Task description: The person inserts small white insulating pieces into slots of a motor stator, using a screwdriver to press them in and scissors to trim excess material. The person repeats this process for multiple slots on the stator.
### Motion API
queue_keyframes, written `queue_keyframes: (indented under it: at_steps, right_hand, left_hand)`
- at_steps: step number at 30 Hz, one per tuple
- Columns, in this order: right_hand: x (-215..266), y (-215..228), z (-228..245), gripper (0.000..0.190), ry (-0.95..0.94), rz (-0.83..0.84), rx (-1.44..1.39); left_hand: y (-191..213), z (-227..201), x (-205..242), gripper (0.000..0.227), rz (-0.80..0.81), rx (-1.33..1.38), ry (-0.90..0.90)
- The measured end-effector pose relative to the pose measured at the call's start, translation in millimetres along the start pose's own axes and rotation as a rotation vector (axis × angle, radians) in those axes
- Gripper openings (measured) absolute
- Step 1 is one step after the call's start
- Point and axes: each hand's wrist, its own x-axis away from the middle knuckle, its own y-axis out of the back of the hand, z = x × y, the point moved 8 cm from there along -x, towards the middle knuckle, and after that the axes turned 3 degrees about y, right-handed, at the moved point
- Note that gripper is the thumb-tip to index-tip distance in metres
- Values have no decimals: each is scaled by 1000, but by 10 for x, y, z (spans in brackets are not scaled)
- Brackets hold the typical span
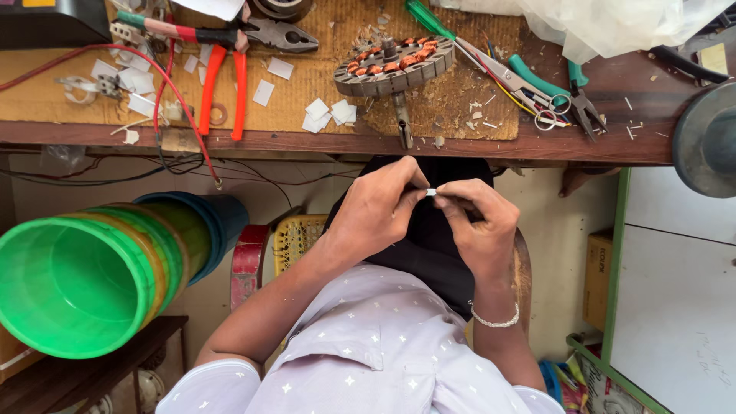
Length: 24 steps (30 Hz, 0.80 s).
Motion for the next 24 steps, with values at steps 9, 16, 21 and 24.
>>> queue_keyframes:
  at_steps: [9,16,21,24]
  right_hand:
    - [16,-29,53,17,80,32,81]
    - [-101,-20,204,20,256,69,127]
    - [-184,-23,505,25,546,95,182]
    - [-233,-79,616,24,561,69,189]
  left_hand:
    - [-168,62,54,14,79,-295,11]
    - [-54,-24,70,11,-107,-22,-94]
    - [-109,312,101,11,9,478,406]
    - [-21,233,97,10,-47,531,387]
